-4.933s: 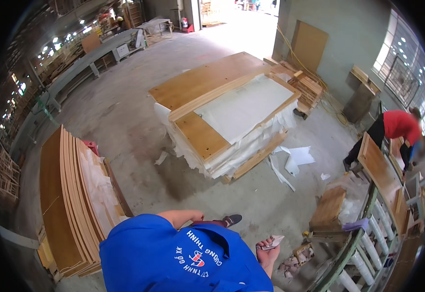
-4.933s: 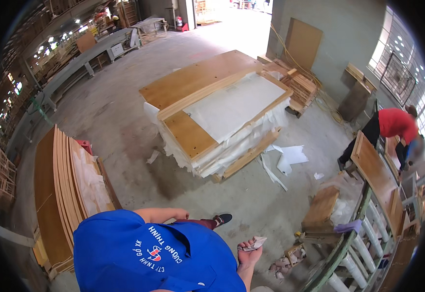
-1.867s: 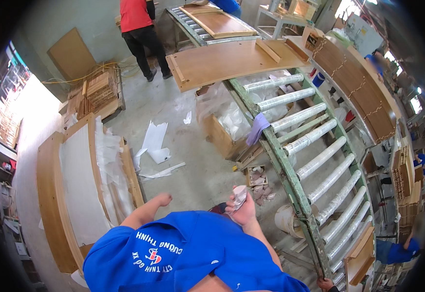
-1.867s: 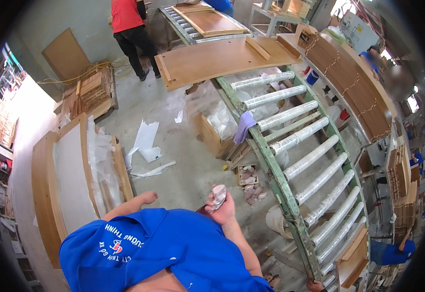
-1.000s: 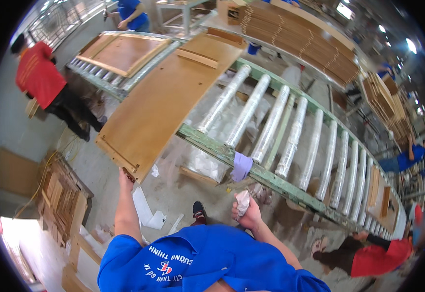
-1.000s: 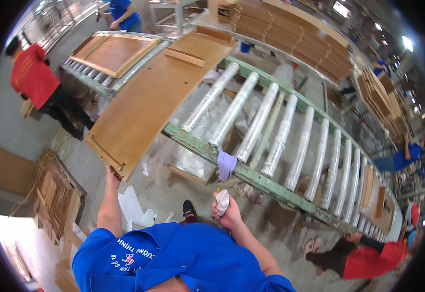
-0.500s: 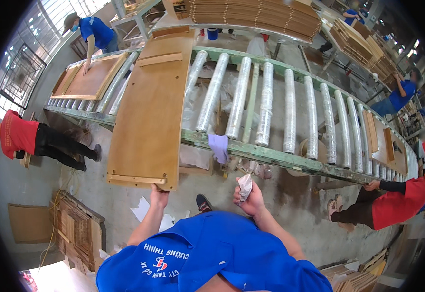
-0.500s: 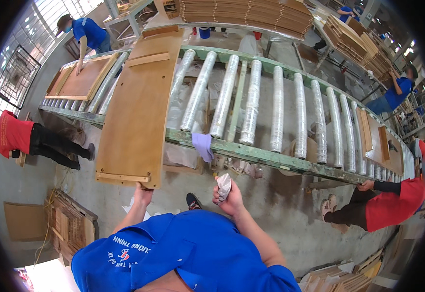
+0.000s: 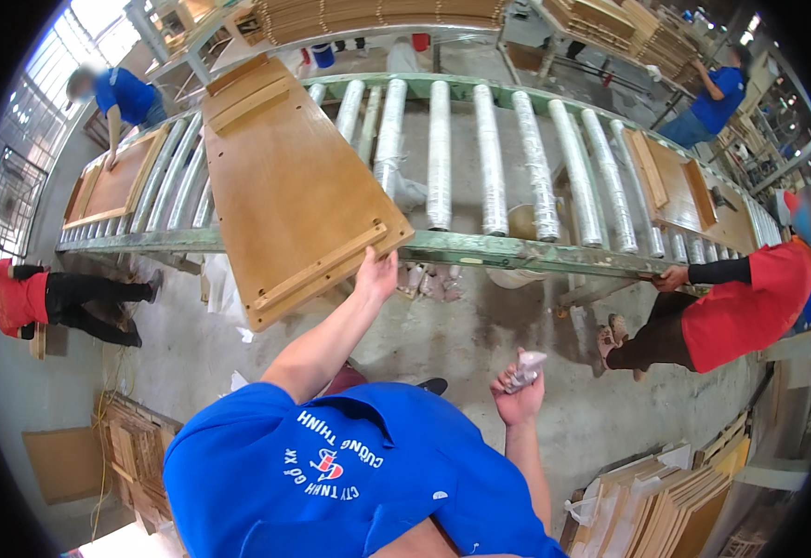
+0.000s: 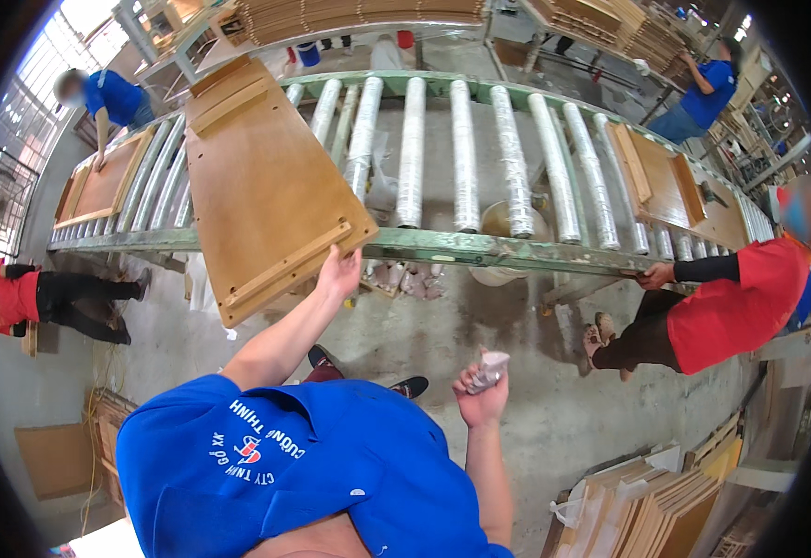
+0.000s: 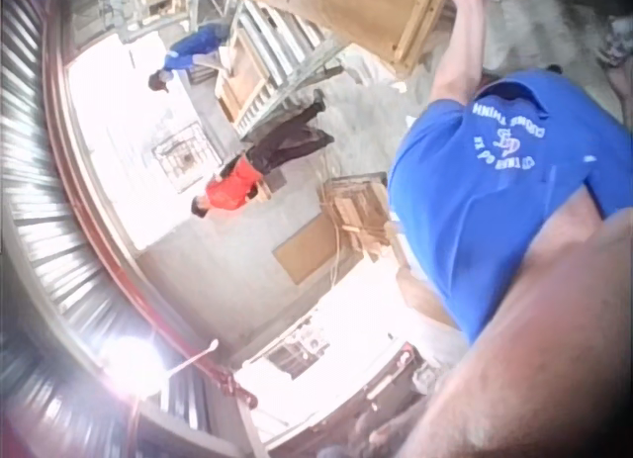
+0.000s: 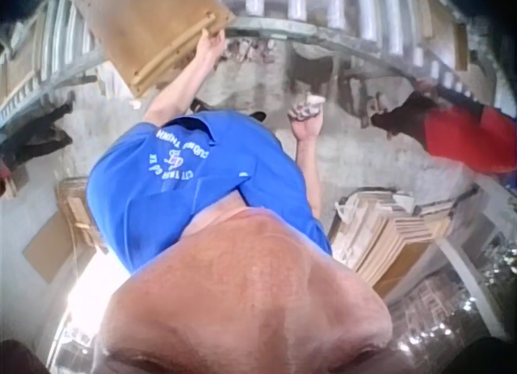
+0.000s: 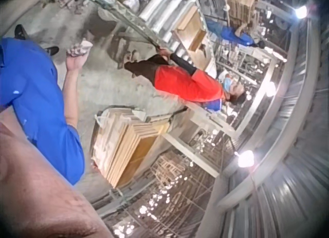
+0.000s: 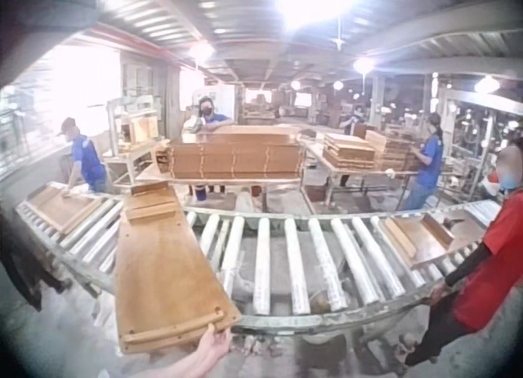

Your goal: The person wipes the surface of wooden panels with a cloth. They move along a conveyor line, handling multiple panels one at a time, wiping each surface thoroughly before placing them back on the line.

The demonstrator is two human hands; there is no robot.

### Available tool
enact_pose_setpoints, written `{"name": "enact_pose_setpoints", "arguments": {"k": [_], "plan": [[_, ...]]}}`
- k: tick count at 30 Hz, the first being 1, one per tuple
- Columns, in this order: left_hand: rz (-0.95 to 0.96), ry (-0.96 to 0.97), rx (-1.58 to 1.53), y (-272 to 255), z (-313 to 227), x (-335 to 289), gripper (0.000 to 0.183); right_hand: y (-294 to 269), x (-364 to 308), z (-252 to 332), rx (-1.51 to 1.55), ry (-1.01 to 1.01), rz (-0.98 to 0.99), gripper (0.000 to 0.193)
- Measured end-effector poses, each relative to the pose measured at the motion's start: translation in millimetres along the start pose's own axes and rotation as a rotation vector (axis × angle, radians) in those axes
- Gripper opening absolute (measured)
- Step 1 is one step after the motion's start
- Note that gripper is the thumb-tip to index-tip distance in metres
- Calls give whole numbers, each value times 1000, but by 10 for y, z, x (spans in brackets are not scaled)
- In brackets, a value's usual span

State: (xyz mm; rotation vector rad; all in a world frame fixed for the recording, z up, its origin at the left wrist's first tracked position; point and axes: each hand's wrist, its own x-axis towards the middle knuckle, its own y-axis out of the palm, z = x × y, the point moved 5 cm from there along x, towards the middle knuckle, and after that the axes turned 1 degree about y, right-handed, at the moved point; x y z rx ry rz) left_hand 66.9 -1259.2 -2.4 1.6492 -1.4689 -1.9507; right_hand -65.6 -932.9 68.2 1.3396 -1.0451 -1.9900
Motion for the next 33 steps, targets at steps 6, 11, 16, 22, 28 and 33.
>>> {"name": "enact_pose_setpoints", "arguments": {"k": [6, 11, 16, 22, 28, 33], "plan": [[267, -143, 192, 1006, 955, 337, 31, -411, -375, 446, 105, -160, -53, 36], [969, -298, 1033, 2214, 2107, -786, 24, -652, -313, 331, 170, -215, -122, 37], [1015, -119, 1306, 2202, 1401, -515, 24, -343, 320, -79, 76, 10, -51, 39], [410, 374, 1545, 1898, -653, 734, 25, 111, 914, -359, -29, 111, -122, 41], [-70, 957, 2024, 2086, -2544, 1393, 27, 319, 1370, -692, -15, 208, -258, 42], [-350, 1007, 2558, 2548, -3453, 1924, 42, 411, 1748, -920, 20, 115, -344, 41]]}}
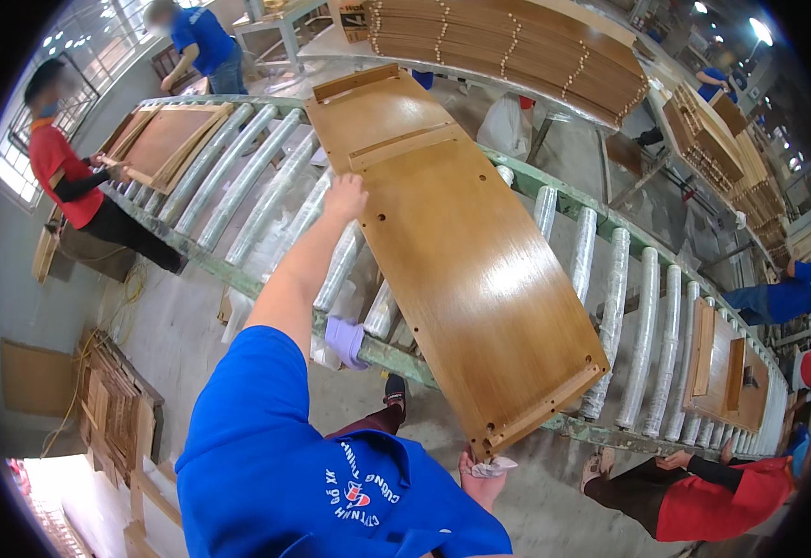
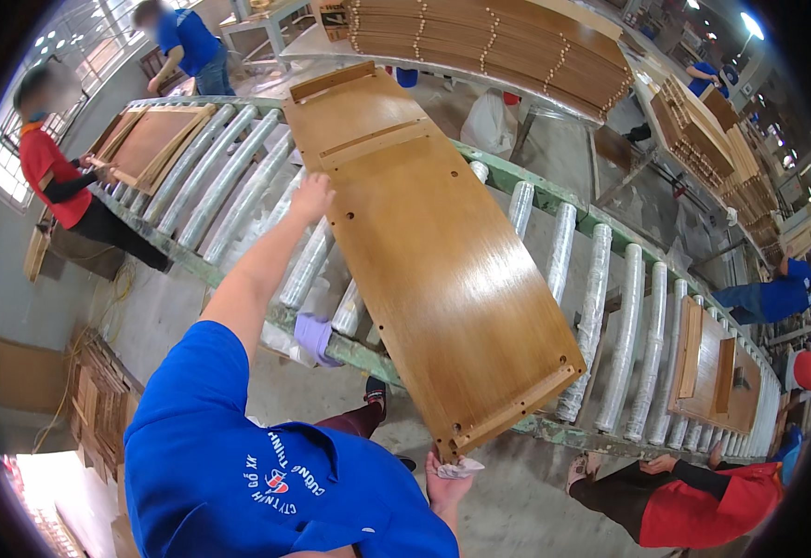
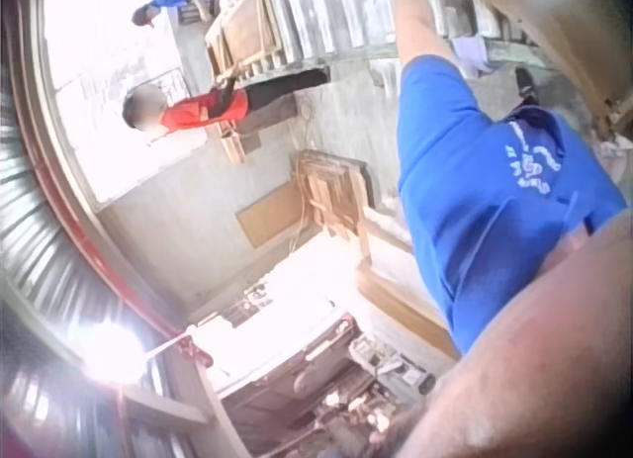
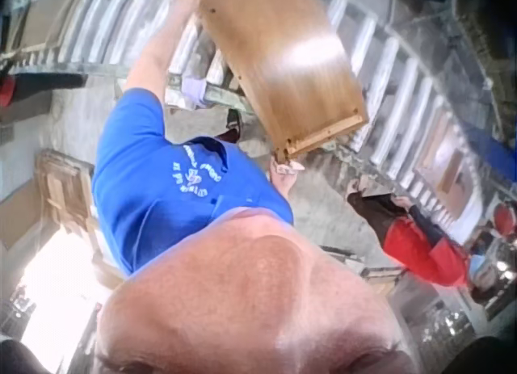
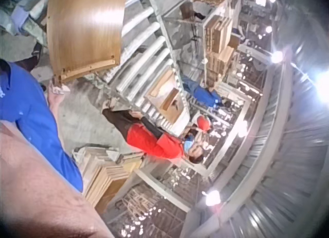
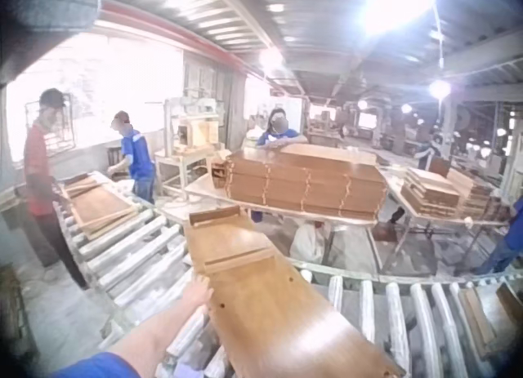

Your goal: The person wipes the surface of wooden panels with a cloth. They move along a conveyor line, handling multiple panels one at a time, wiping each surface thoroughly before placing them back on the line.

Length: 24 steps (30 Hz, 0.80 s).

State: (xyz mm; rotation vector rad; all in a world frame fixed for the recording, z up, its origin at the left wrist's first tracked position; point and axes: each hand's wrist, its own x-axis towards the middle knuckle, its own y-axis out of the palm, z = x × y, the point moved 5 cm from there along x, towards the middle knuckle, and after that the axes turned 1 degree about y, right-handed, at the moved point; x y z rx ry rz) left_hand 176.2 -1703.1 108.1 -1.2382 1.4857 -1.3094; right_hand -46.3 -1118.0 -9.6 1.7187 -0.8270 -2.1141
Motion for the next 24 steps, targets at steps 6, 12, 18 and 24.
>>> {"name": "enact_pose_setpoints", "arguments": {"k": [6, 12, 18, 24], "plan": [[-235, 7, 217, 12, 116, 940, 60, 108, 41, 32, 48, -83, -78, 42], [206, 17, -40, 290, 152, 1563, 44, 60, 69, 77, 19, -142, -214, 38], [128, 148, 21, 296, 167, 1451, 41, -20, 20, 227, 58, -160, -313, 38], [146, 159, 74, 165, -101, 781, 38, -53, -70, 1326, -50, -424, -249, 33]]}}
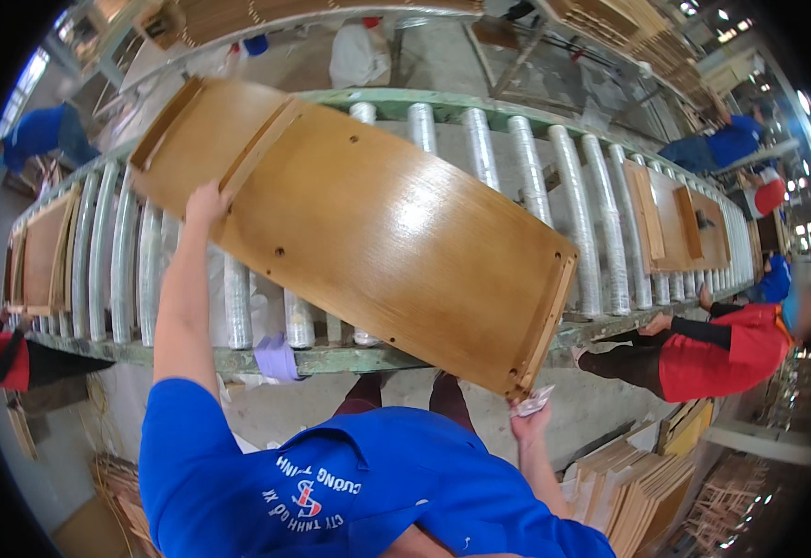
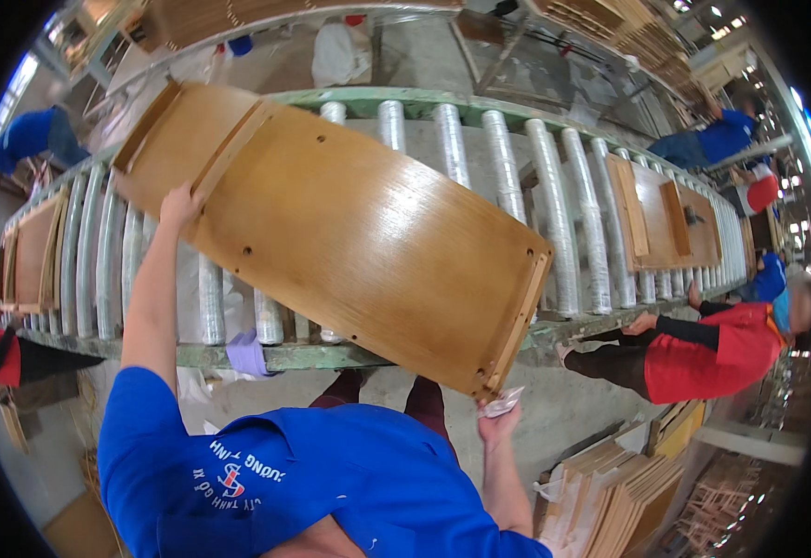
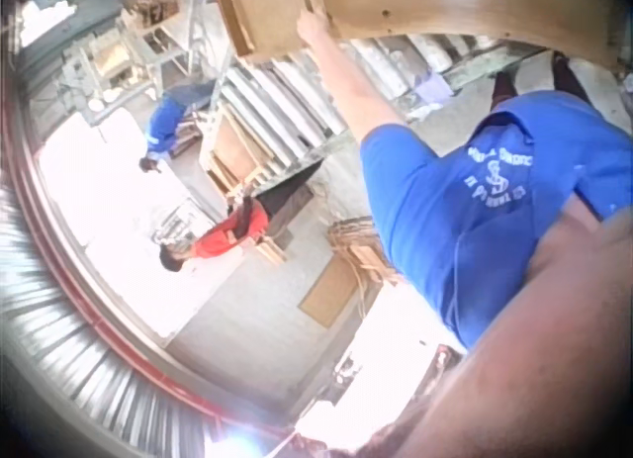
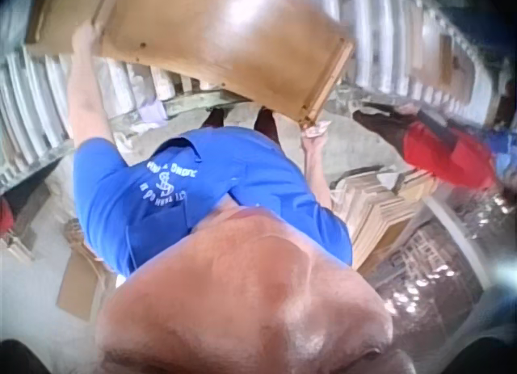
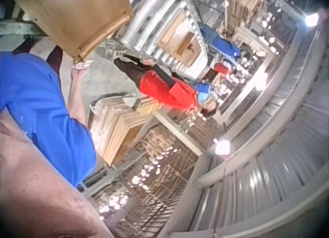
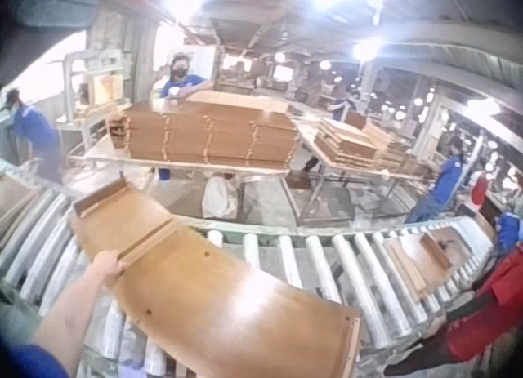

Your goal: The person wipes the surface of wooden panels with a cloth. They move along a conveyor line, handling multiple panels one at a time, wiping each surface thoroughly before placing them back on the line.

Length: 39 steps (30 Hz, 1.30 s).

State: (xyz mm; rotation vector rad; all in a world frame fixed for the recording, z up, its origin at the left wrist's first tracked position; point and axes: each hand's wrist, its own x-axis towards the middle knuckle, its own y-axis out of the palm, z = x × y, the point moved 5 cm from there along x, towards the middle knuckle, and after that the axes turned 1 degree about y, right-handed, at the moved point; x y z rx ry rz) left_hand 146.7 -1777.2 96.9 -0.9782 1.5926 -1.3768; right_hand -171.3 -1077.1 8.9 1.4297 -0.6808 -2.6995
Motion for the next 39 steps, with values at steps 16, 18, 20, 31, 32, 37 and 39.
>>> {"name": "enact_pose_setpoints", "arguments": {"k": [16, 18, 20, 31, 32, 37, 39], "plan": [[-30, -202, 67, 220, -1819, -1999, 41, 846, 1294, 3342, -76, -317, 313, 38], [16, -189, 59, 275, -2058, -2079, 42, 718, 1432, 3534, -5, -277, 386, 36], [30, -183, 82, 284, -2264, -2136, 42, 599, 1650, 3550, 91, -264, 340, 31], [314, -493, 644, 202, -3043, -2003, 52, 1088, 2438, 3768, 211, -273, 534, 24], [226, -320, 607, 232, -3307, -1898, 56, 1147, 2535, 3826, 158, -303, 552, 24], [375, 276, 320, 1012, -4871, -2024, 80, 1735, 2939, 3766, -211, -473, 465, 22], [468, 274, 302, 1240, -5350, -2168, 91, 1920, 3158, 3786, -364, -636, 370, 22]]}}
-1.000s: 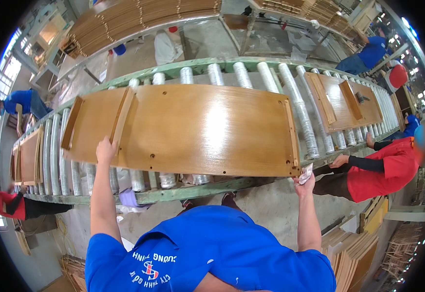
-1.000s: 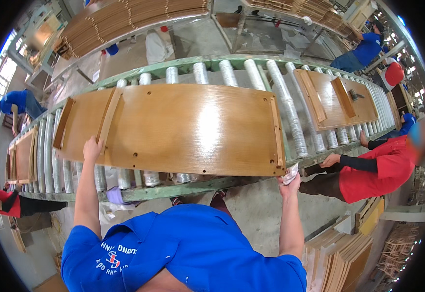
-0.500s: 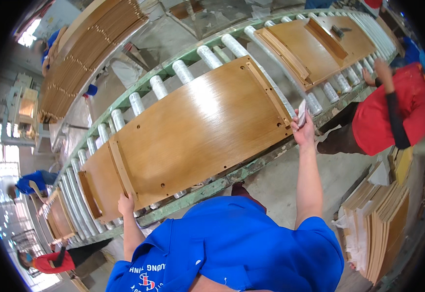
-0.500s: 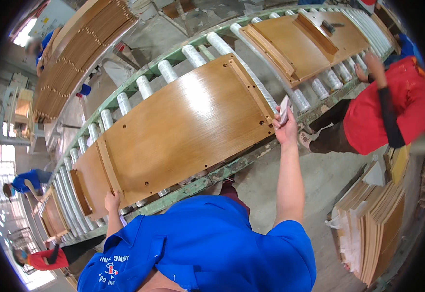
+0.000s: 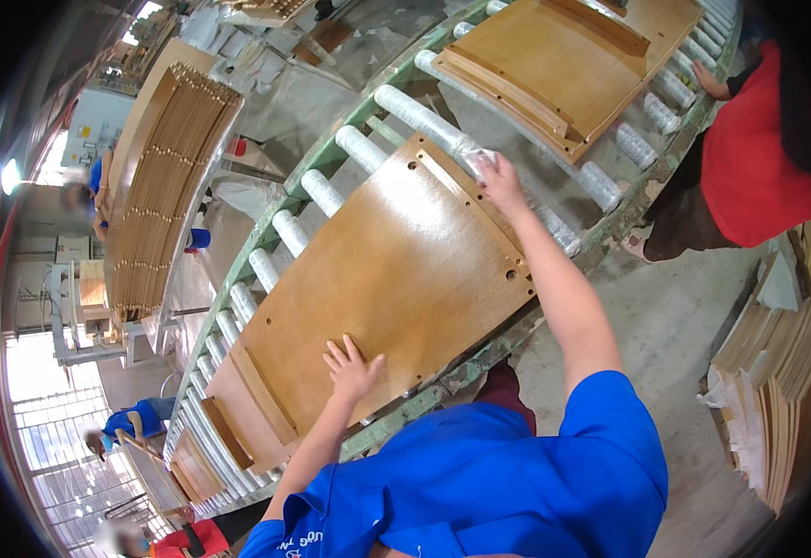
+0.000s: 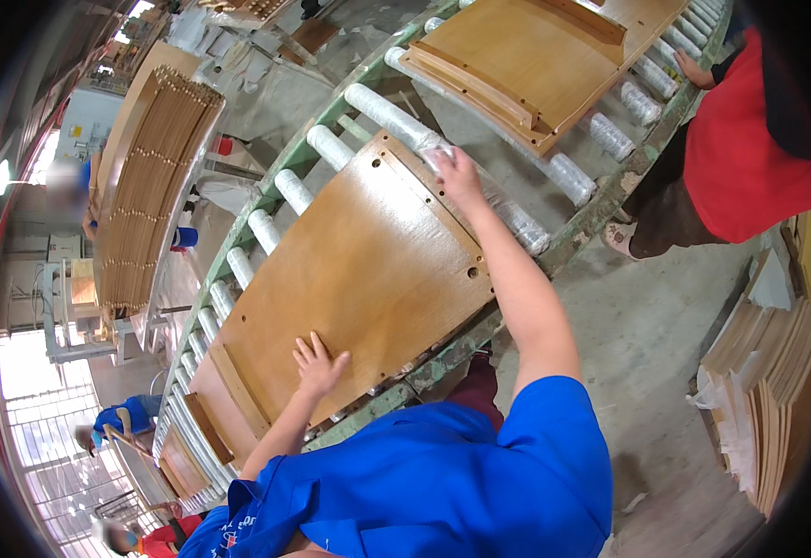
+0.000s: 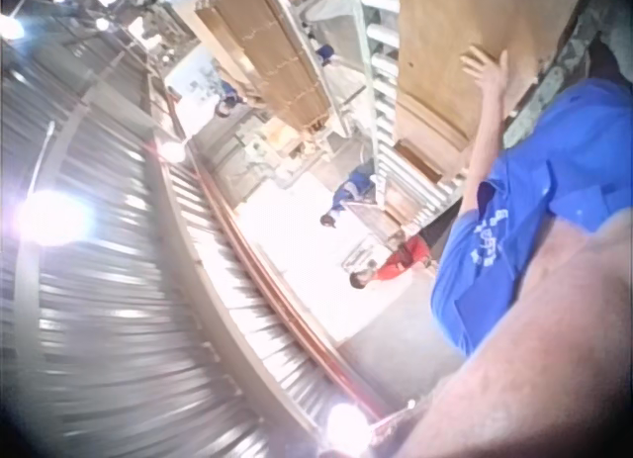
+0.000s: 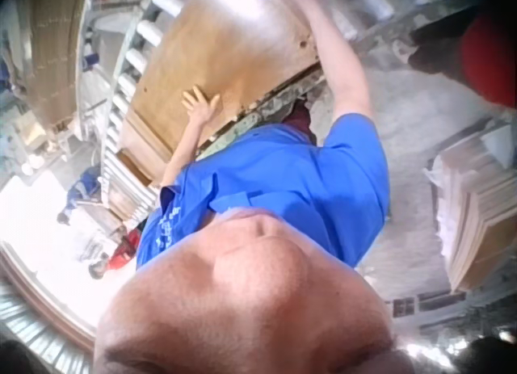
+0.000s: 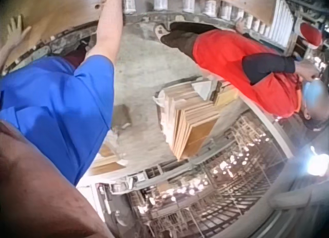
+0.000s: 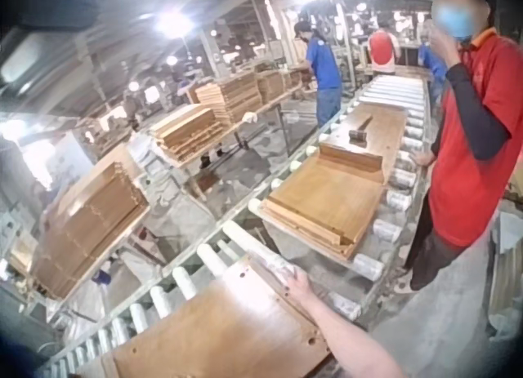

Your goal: The person wipes the surface of wooden panels with a cloth. They move along a conveyor line, handling multiple panels one at a time, wiping each surface thoroughly before placing them back on the line.

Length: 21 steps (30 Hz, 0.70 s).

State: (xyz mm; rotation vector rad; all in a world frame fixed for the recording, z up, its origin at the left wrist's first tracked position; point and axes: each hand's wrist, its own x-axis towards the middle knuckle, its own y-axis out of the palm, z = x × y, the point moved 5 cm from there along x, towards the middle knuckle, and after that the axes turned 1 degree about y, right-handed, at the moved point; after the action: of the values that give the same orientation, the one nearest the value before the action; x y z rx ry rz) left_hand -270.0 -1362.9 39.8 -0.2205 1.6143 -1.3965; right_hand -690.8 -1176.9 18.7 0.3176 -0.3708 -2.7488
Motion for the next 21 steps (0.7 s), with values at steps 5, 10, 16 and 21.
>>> {"name": "enact_pose_setpoints", "arguments": {"k": [5, 10, 16, 21], "plan": [[99, 3, 93, -66, -198, 40, 107, 309, 354, -22, -631, -217, -121, 38], [96, -3, 100, -16, -150, 33, 107, 509, 411, 21, -812, -246, -70, 37], [103, 1, 106, -19, -146, 65, 109, 589, 456, 14, -946, -247, -20, 35], [90, 3, 116, -14, -141, 66, 109, 604, 451, 23, -971, -256, -2, 35]]}}
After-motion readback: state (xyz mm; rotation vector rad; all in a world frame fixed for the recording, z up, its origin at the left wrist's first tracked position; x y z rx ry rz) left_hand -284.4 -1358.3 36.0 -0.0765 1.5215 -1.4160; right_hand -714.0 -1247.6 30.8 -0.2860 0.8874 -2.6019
